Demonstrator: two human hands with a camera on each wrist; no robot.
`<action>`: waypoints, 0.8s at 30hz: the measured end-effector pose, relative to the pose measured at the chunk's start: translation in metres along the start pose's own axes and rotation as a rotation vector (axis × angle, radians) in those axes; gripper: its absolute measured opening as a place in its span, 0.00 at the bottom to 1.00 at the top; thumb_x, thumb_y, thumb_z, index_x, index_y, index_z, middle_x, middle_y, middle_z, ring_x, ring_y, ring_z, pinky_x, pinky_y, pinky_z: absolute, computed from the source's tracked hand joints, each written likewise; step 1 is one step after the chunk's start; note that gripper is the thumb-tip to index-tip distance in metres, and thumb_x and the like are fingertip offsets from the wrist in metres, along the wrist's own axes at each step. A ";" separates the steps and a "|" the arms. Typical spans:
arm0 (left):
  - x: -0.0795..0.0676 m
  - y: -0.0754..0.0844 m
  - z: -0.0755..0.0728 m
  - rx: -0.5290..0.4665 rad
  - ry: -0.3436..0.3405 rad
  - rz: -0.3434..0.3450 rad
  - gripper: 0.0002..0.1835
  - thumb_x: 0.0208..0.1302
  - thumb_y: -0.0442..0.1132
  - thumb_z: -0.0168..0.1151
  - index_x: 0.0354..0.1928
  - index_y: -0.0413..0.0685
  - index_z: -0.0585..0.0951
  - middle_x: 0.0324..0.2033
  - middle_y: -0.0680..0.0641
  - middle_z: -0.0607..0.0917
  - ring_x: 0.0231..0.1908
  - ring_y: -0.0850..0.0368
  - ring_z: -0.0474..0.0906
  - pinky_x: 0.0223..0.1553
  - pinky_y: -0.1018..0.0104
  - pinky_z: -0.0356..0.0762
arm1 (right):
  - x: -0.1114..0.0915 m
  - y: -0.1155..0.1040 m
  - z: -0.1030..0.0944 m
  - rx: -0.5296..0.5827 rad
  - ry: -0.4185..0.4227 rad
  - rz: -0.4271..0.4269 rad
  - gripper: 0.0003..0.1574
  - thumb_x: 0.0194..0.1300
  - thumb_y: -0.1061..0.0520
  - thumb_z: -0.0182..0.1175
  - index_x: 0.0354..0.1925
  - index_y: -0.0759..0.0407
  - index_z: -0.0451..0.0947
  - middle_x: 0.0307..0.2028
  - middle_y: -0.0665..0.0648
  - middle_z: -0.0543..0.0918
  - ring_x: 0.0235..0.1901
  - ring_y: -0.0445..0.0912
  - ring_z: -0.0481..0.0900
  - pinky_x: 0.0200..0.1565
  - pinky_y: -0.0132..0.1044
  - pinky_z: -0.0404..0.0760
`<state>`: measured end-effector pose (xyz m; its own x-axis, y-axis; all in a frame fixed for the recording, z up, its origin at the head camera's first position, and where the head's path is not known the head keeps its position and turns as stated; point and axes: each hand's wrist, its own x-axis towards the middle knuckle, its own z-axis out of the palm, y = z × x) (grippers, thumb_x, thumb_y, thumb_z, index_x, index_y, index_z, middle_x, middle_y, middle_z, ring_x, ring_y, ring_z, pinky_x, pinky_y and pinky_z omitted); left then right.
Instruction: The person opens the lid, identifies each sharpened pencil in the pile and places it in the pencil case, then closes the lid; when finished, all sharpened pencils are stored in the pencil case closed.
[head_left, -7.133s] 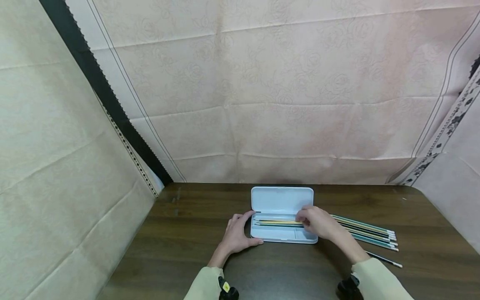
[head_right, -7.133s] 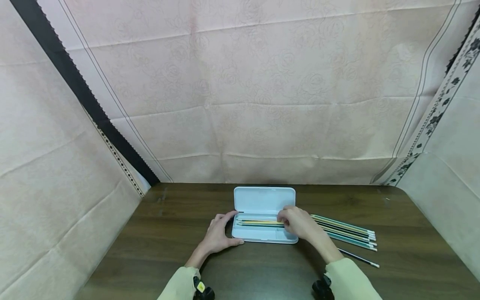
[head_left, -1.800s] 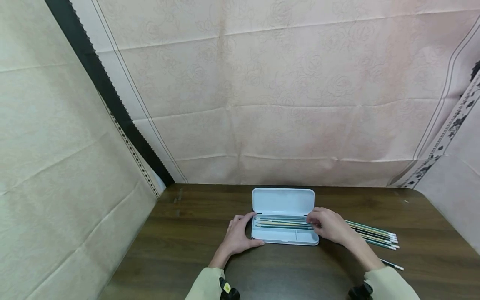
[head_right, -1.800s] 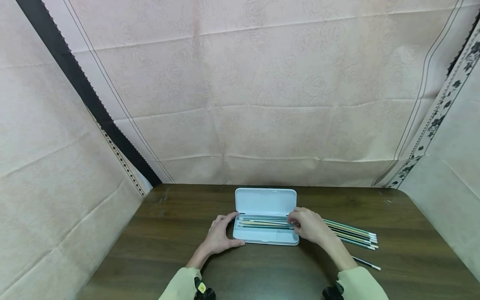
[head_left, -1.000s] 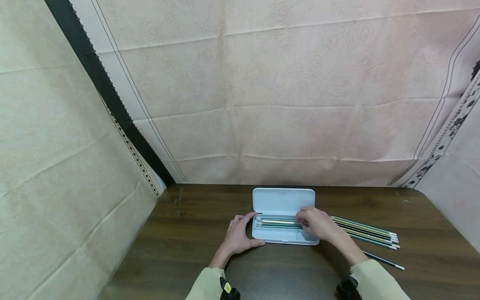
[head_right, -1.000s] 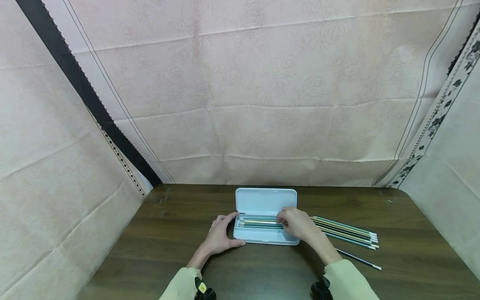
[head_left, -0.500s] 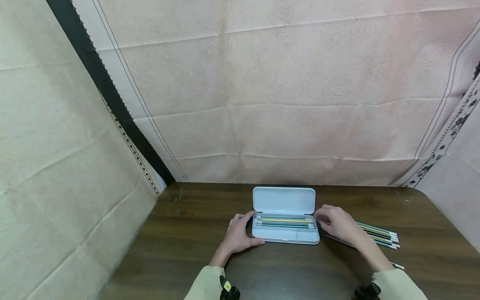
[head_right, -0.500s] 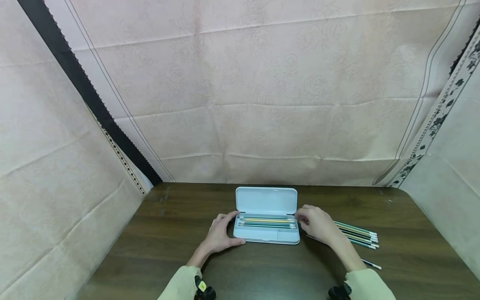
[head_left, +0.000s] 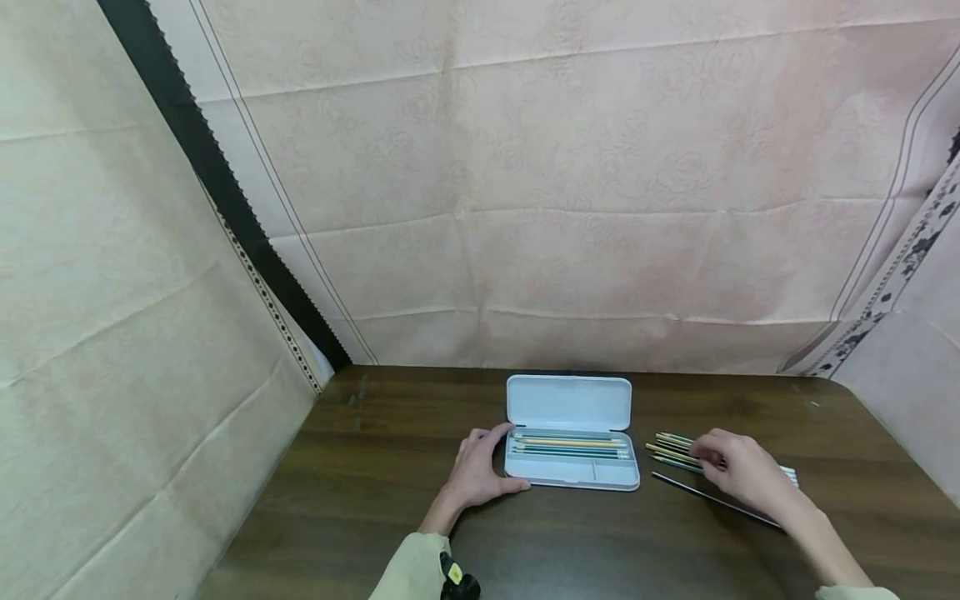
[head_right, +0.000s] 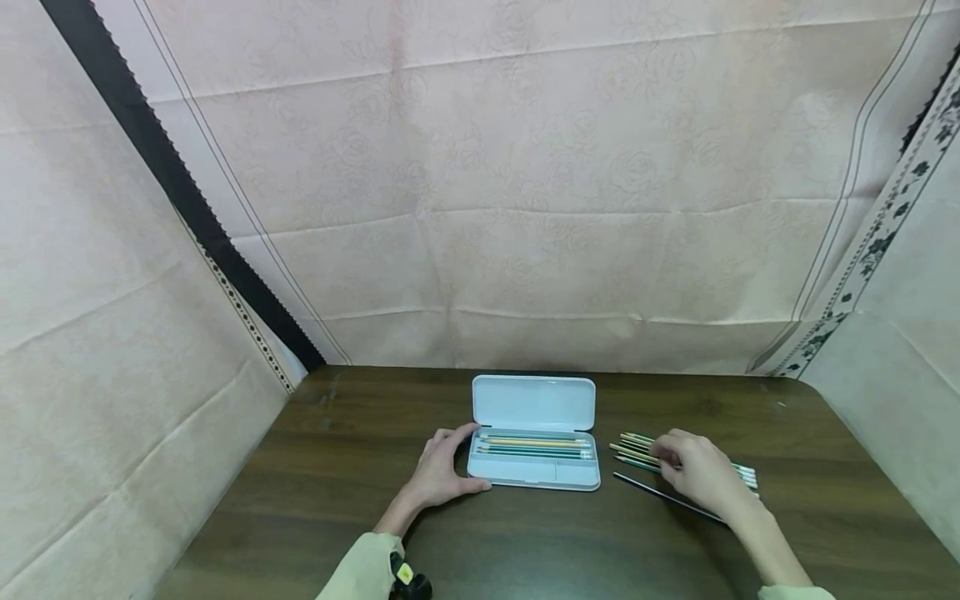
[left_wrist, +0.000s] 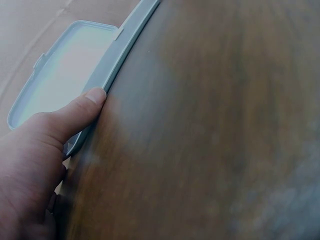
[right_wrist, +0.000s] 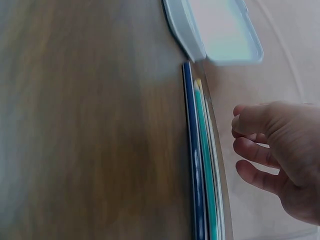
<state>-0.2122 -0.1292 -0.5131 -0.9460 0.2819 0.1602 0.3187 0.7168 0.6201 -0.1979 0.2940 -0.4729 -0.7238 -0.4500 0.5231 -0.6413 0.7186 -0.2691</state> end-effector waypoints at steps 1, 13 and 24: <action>0.000 0.000 0.000 0.002 0.001 0.001 0.50 0.46 0.64 0.77 0.71 0.60 0.69 0.58 0.49 0.75 0.56 0.49 0.64 0.53 0.47 0.64 | -0.004 0.003 -0.001 -0.005 0.014 -0.009 0.20 0.42 0.74 0.73 0.31 0.53 0.83 0.27 0.39 0.76 0.26 0.32 0.70 0.25 0.34 0.72; 0.000 -0.001 0.000 0.002 0.009 -0.003 0.50 0.46 0.64 0.77 0.71 0.59 0.69 0.58 0.48 0.75 0.55 0.48 0.65 0.52 0.47 0.65 | -0.048 0.022 -0.016 -0.055 0.040 0.042 0.24 0.36 0.74 0.75 0.28 0.49 0.82 0.27 0.38 0.76 0.26 0.31 0.70 0.25 0.34 0.72; 0.000 -0.002 0.001 0.004 0.001 -0.017 0.50 0.46 0.64 0.78 0.71 0.61 0.69 0.58 0.47 0.73 0.55 0.48 0.65 0.52 0.47 0.66 | -0.065 0.029 -0.019 -0.132 0.064 0.067 0.26 0.32 0.70 0.76 0.28 0.46 0.82 0.29 0.36 0.76 0.28 0.33 0.73 0.27 0.37 0.73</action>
<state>-0.2126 -0.1300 -0.5147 -0.9511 0.2696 0.1504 0.3032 0.7238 0.6198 -0.1650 0.3542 -0.4997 -0.7434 -0.3667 0.5594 -0.5498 0.8113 -0.1988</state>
